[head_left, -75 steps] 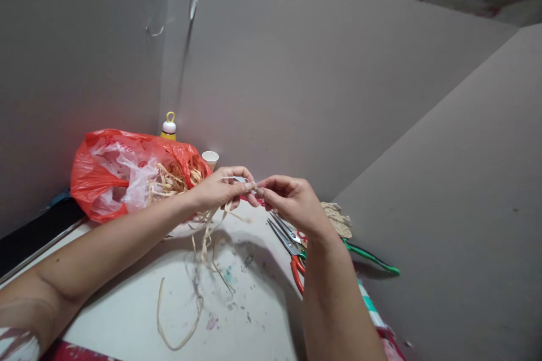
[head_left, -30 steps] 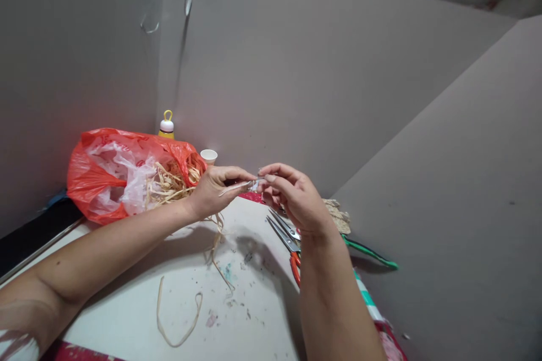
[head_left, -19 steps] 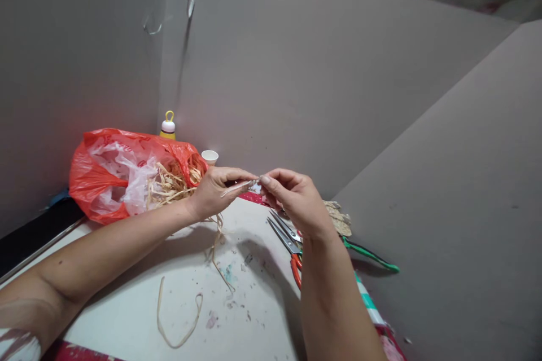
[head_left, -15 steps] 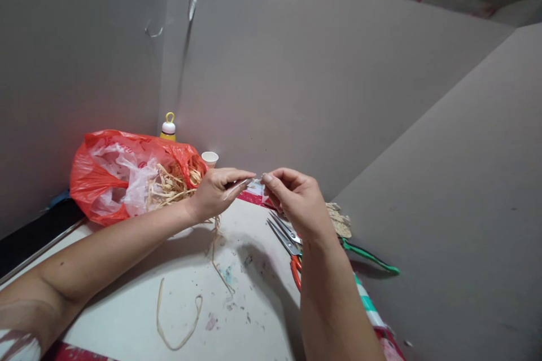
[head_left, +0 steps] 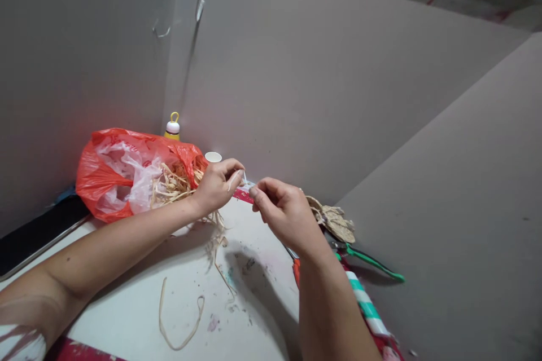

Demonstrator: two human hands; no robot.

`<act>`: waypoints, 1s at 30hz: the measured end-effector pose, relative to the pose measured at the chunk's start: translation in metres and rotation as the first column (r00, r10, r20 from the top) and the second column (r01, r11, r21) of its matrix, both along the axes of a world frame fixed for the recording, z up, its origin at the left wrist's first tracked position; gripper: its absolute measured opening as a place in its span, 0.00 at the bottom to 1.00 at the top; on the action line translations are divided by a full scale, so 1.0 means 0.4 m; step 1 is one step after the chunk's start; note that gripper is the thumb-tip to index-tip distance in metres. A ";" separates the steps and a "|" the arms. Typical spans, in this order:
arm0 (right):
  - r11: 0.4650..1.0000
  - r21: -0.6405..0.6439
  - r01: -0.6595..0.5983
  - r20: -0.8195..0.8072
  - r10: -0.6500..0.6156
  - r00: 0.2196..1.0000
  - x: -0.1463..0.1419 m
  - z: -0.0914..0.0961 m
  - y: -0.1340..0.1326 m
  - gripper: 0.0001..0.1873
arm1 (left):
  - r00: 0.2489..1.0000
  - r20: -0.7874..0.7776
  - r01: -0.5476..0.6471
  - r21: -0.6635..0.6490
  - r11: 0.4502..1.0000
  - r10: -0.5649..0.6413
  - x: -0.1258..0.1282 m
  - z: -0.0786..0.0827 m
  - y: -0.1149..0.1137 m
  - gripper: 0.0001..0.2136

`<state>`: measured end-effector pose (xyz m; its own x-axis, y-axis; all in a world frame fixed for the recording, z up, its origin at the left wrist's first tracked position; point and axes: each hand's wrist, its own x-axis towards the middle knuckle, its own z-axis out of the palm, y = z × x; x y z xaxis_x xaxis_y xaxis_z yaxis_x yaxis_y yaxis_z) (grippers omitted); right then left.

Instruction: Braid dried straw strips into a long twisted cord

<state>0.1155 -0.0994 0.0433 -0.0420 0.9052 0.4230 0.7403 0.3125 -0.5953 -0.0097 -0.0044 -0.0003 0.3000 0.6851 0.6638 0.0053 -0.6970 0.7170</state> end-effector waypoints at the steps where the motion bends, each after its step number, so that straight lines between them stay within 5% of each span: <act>1: 1.000 0.006 -0.003 0.035 0.003 0.999 0.002 -0.001 0.000 0.14 | 0.999 0.028 0.016 -0.032 0.999 -0.015 0.000 0.000 0.004 0.06; 6: 1.000 -0.023 -0.015 0.085 0.017 0.996 0.013 -0.002 0.009 0.13 | 0.973 0.209 0.150 -0.260 0.954 -0.096 0.006 -0.001 0.012 0.05; 12: 0.997 0.062 0.056 -0.274 -0.037 0.961 0.023 -0.012 0.030 0.12 | 0.914 0.389 0.317 -0.513 0.798 -0.113 0.014 0.012 0.009 0.03; 16: 0.985 0.170 0.045 -0.546 0.056 0.836 0.011 -0.017 0.034 0.09 | 0.914 0.388 0.352 -0.619 0.702 -0.117 0.022 0.020 -0.021 0.03; 20: 0.983 0.143 -0.119 -0.809 0.185 0.558 0.008 -0.018 0.042 0.12 | 0.888 0.408 0.448 -0.671 0.591 -0.210 0.030 0.019 -0.051 0.03; 22: 0.978 0.118 -0.173 -0.900 0.180 0.398 0.019 -0.016 0.051 0.11 | 0.882 0.404 0.463 -0.649 0.604 -0.242 0.028 0.019 -0.056 0.04; 24: 0.977 0.082 -0.195 -0.952 0.135 0.276 0.035 -0.014 0.061 0.11 | 0.883 0.399 0.451 -0.579 0.679 -0.247 0.020 0.025 -0.057 0.06; 27: 0.965 0.009 -0.264 -0.982 0.058 0.178 0.055 -0.013 0.073 0.13 | 0.886 0.386 0.412 -0.399 0.819 -0.257 0.004 0.040 -0.065 0.09; 30: 0.933 -0.025 -0.360 -0.992 0.023 0.127 0.059 -0.017 0.080 0.13 | 0.893 0.347 0.388 -0.274 0.880 -0.286 -0.007 0.054 -0.082 0.11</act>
<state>0.1391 -0.0673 0.0364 0.0600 0.9955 0.0732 -0.5683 0.0944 -0.8174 -0.0124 -0.0372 0.0212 0.3830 0.7692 0.5116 -0.4286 -0.3426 0.8360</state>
